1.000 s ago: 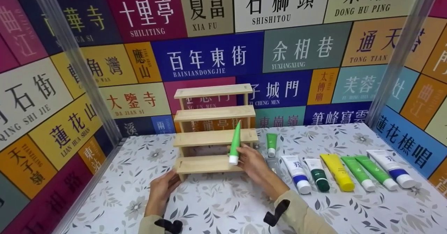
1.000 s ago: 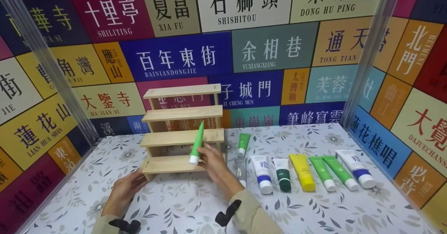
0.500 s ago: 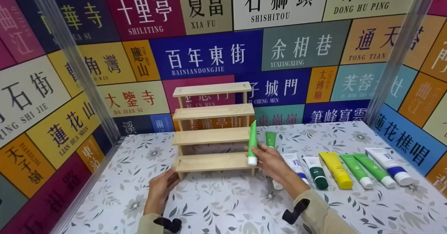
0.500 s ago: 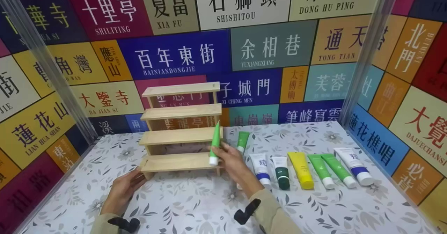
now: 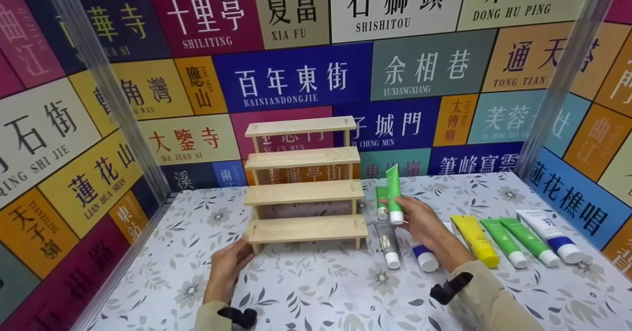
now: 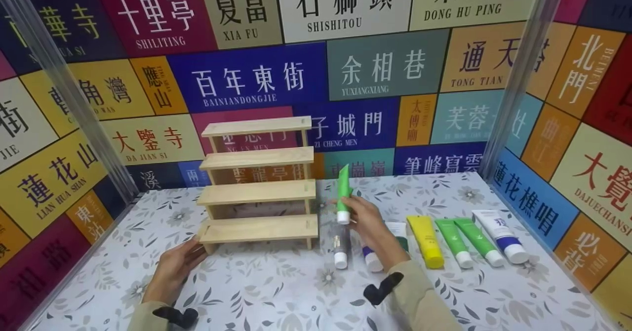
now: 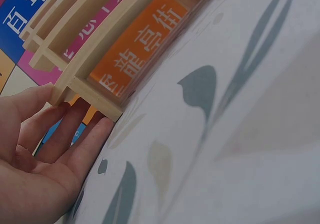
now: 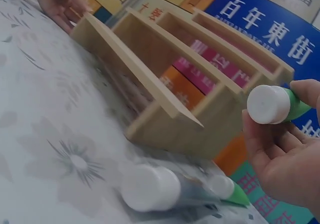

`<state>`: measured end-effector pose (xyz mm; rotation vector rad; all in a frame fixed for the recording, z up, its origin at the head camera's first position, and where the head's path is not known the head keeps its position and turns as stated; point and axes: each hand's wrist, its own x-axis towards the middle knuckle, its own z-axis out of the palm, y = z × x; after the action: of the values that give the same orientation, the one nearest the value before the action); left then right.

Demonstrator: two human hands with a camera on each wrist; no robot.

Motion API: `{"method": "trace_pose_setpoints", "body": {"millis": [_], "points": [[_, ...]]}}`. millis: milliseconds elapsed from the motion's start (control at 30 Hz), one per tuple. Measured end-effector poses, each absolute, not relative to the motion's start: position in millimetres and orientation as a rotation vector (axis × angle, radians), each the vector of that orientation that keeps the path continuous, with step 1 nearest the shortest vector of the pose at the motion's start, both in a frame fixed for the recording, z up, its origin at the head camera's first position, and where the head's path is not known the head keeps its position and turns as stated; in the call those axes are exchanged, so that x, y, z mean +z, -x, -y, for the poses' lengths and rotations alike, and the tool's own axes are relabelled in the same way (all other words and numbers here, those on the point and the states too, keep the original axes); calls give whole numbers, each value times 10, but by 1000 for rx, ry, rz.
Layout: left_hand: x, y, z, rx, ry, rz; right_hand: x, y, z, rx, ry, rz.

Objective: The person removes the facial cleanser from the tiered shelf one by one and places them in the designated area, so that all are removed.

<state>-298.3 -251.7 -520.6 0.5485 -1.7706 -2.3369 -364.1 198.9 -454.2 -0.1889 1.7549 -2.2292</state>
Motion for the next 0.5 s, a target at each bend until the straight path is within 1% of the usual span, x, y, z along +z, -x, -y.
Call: {"method": "trace_pose_setpoints", "body": {"millis": [233,500], "points": [[-5204,2990,2516,-2330,-562,1801,-4546,3694,-2253,-2279,72,-1695],[-5209,2984,2532,-2335,-561,1790,-4564,3769,-2402,-2292,-83,-1710]]}}
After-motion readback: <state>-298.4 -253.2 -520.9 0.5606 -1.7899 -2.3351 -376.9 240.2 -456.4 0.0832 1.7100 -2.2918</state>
